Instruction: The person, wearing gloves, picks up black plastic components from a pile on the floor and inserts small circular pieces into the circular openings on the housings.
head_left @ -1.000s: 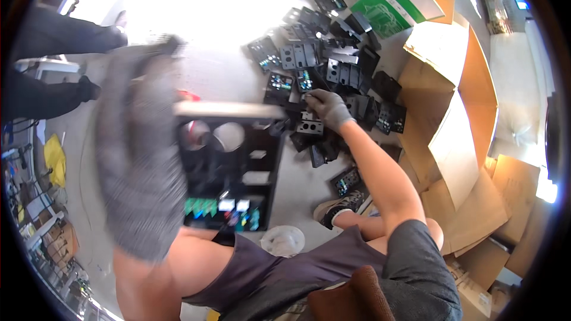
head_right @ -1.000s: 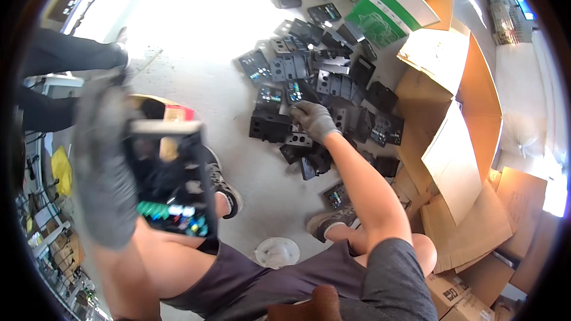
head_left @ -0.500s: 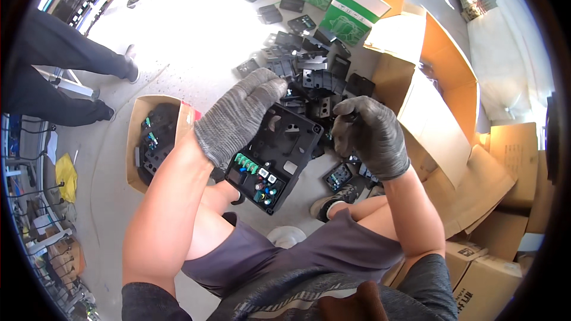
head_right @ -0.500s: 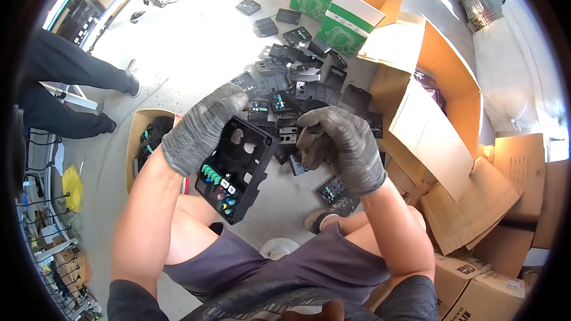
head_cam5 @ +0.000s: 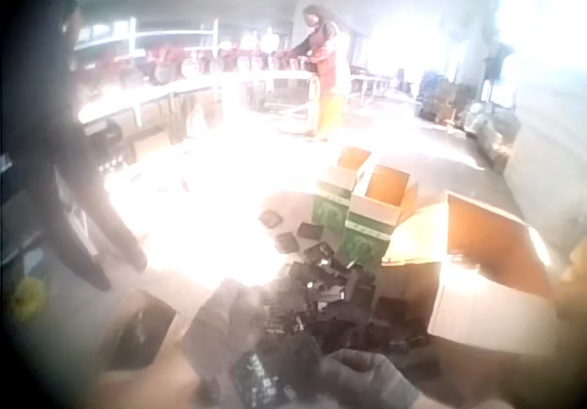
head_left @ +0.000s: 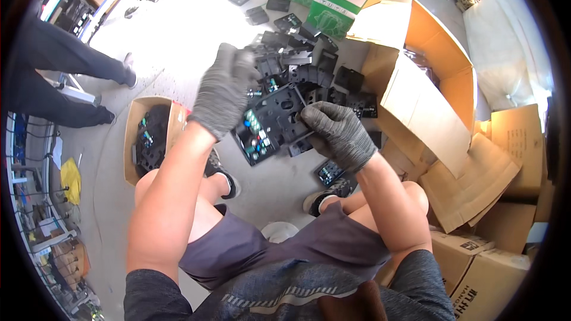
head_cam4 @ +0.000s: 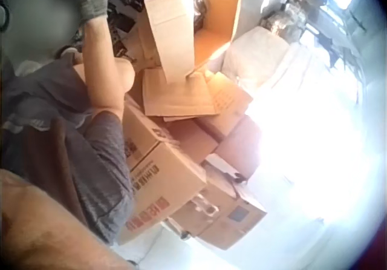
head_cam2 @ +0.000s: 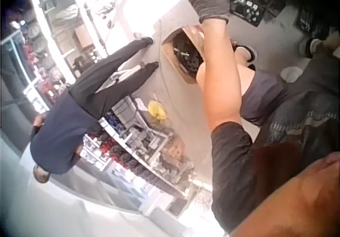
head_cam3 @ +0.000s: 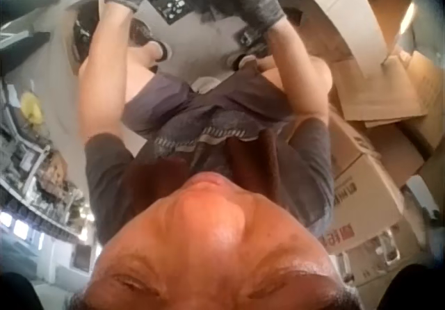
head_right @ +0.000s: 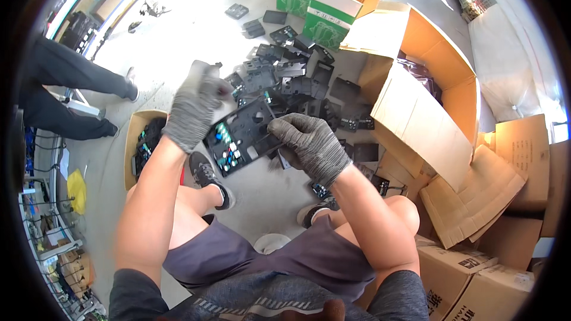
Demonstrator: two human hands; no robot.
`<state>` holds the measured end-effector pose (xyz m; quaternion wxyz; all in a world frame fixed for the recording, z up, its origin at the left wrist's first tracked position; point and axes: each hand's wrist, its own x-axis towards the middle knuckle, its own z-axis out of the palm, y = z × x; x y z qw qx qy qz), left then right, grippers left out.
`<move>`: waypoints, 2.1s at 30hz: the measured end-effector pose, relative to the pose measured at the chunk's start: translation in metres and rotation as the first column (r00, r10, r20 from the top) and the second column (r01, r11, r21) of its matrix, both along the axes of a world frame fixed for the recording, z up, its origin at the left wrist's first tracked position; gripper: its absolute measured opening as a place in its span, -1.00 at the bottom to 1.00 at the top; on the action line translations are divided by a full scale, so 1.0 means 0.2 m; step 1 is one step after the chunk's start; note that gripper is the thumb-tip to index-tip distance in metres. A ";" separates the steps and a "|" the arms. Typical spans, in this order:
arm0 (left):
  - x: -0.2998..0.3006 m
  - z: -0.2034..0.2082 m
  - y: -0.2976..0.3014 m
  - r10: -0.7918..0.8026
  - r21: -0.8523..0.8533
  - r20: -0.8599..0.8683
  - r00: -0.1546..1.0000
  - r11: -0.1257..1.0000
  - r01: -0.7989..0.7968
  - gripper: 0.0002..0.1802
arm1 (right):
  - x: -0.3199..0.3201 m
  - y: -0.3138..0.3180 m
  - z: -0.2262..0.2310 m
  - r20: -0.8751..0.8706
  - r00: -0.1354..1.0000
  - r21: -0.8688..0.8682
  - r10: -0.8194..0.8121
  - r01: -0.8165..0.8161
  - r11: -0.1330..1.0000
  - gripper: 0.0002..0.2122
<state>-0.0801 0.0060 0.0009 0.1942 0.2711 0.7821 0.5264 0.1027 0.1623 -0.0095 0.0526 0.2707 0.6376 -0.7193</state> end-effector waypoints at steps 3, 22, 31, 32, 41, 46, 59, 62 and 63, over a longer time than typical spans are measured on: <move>0.01 -0.02 0.01 0.100 0.292 0.356 0.929 0.933 -0.212 -0.57 | 0.04 0.03 -0.08 -0.010 0.948 -0.268 -0.317 0.303 0.914 -0.75; 0.17 -0.07 0.11 -0.025 0.050 -0.008 1.000 0.998 0.025 -0.62 | 0.16 0.16 -0.07 -0.343 0.873 0.081 -0.348 0.396 0.915 -0.82; 0.32 -0.10 0.11 -0.180 0.014 -0.174 0.968 0.983 0.185 -0.68 | 0.10 0.06 -0.08 -0.486 0.874 0.679 -0.006 0.382 0.627 -0.84; 0.32 -0.09 0.11 -0.179 0.016 -0.172 0.969 0.983 0.184 -0.68 | 0.09 0.06 -0.09 -0.484 0.875 0.681 -0.004 0.380 0.627 -0.84; 0.35 -0.12 0.08 -0.202 0.041 -0.338 0.919 0.972 0.229 -0.71 | 0.09 0.10 -0.11 -0.345 0.932 0.704 0.110 0.179 0.687 -0.82; 0.33 -0.06 0.06 -0.225 -0.018 -0.038 0.974 0.974 0.225 -0.72 | 0.13 0.12 -0.11 -0.429 0.902 0.543 0.036 0.226 0.808 -0.79; 0.32 0.03 0.03 -0.370 -0.103 0.058 0.927 0.922 0.374 -0.68 | 0.10 0.16 0.00 -0.588 0.807 0.300 0.058 0.152 0.942 -0.86; 0.29 0.01 0.03 -0.378 -0.020 -0.049 0.924 0.926 0.378 -0.63 | 0.13 0.23 0.02 -0.546 0.828 -0.023 -0.128 0.138 0.990 -0.90; 0.28 0.01 0.02 -0.380 -0.021 -0.053 0.923 0.925 0.380 -0.63 | 0.14 0.27 -0.04 -0.543 0.822 -0.092 -0.173 0.146 0.985 -0.85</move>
